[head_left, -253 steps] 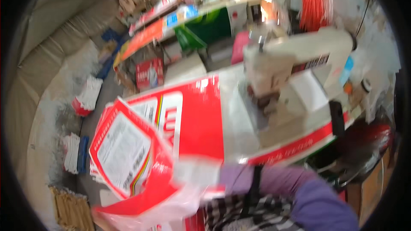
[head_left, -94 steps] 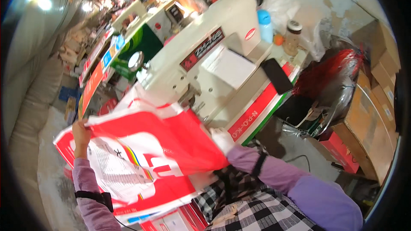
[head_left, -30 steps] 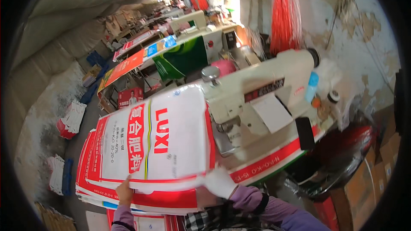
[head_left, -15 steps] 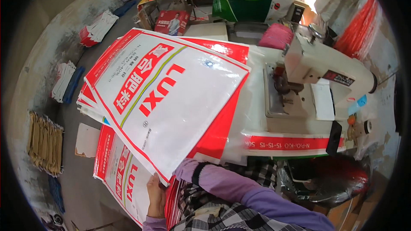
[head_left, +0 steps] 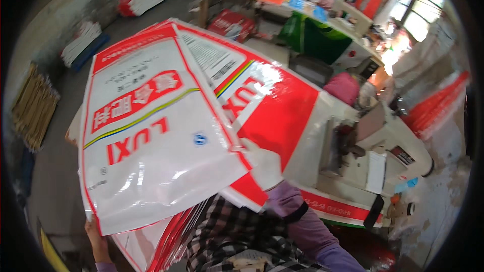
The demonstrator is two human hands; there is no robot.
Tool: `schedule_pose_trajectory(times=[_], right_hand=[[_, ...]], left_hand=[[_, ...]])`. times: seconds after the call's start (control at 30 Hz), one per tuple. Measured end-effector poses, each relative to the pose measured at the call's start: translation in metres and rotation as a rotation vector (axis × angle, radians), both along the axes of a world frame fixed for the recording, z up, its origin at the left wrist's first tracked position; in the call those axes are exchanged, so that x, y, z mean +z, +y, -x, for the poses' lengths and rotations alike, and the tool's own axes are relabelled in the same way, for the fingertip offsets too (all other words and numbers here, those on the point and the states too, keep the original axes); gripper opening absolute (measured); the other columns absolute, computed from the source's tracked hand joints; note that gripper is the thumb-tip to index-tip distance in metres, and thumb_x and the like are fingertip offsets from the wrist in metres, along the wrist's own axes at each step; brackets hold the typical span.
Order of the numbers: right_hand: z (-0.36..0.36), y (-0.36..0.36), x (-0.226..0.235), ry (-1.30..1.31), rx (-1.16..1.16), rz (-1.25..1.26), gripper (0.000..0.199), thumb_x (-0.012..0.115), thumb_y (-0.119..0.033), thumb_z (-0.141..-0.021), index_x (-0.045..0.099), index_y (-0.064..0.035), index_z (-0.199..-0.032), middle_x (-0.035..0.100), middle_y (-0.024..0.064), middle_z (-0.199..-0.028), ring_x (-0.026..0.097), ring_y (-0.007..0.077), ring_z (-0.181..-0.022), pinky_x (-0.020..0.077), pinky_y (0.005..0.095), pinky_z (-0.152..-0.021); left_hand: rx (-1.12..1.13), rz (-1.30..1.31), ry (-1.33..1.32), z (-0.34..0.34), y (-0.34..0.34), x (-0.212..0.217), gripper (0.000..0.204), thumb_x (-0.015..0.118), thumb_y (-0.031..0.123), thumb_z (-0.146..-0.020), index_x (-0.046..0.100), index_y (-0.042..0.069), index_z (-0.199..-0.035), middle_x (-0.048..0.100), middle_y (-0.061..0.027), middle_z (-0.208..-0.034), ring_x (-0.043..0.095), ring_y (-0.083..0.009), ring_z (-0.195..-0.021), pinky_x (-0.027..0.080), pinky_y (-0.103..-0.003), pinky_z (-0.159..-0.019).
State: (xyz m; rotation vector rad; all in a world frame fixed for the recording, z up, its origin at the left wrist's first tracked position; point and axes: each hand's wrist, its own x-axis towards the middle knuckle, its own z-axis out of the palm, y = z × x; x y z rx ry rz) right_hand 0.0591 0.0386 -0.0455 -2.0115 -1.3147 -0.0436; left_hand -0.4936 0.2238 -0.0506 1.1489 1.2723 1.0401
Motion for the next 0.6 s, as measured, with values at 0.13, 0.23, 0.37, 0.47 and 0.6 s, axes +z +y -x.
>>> schedule_pose_trajectory(times=[0.13,0.23,0.37,0.47,0.6], right_hand=[[0.116,0.062,-0.017,0.185,0.382,0.171,0.049,0.048,-0.008,-0.088,0.046,-0.0068,-0.138,0.065,0.0206,-0.080,0.065,0.0353,-0.066,0.0514,0.0429,-0.063],[0.158,0.088,-0.104,0.060,0.394,0.315,0.059,0.053,-0.003,-0.081,0.047,-0.0112,-0.138,0.067,0.0221,-0.093,0.066,0.0355,-0.090,0.0513,0.0443,-0.079],[0.150,0.070,-0.204,-0.056,0.248,0.534,0.076,0.052,-0.001,-0.076,0.038,-0.0239,-0.147,0.026,0.0206,-0.155,0.040,0.0422,-0.134,0.0280,0.0527,-0.112],[0.141,0.056,-0.249,0.513,0.041,0.306,0.059,0.045,-0.004,-0.084,0.046,-0.0157,-0.142,0.044,0.0305,-0.139,0.045,0.0439,-0.128,0.0314,0.0487,-0.111],[0.147,0.062,-0.288,0.517,-0.018,0.246,0.052,0.045,-0.006,-0.086,0.049,-0.0122,-0.138,0.048,0.0314,-0.133,0.047,0.0442,-0.126,0.0329,0.0488,-0.109]], left_hand=[[0.199,0.092,-0.022,0.153,-0.073,0.007,0.036,0.056,0.027,-0.099,0.056,-0.001,-0.122,0.066,-0.0099,-0.110,0.066,-0.0193,-0.094,0.056,-0.035,-0.078],[0.333,0.296,0.120,0.198,-0.149,-0.020,0.032,0.057,0.028,-0.098,0.060,-0.001,-0.112,0.066,-0.0097,-0.105,0.066,-0.0206,-0.091,0.055,-0.036,-0.082],[0.363,0.555,-0.063,0.164,-0.219,-0.079,0.031,0.049,0.019,-0.101,0.053,0.000,-0.125,0.063,-0.0121,-0.117,0.062,-0.0259,-0.107,0.049,-0.041,-0.098],[0.377,0.578,-0.319,0.145,-0.228,-0.120,0.040,0.046,0.026,-0.102,0.049,0.000,-0.132,0.059,-0.0135,-0.128,0.057,-0.0283,-0.117,0.045,-0.044,-0.103],[0.316,0.653,-0.110,0.151,-0.212,-0.169,0.044,0.043,0.029,-0.102,0.046,0.000,-0.135,0.059,-0.0149,-0.130,0.057,-0.0296,-0.119,0.045,-0.044,-0.103]])
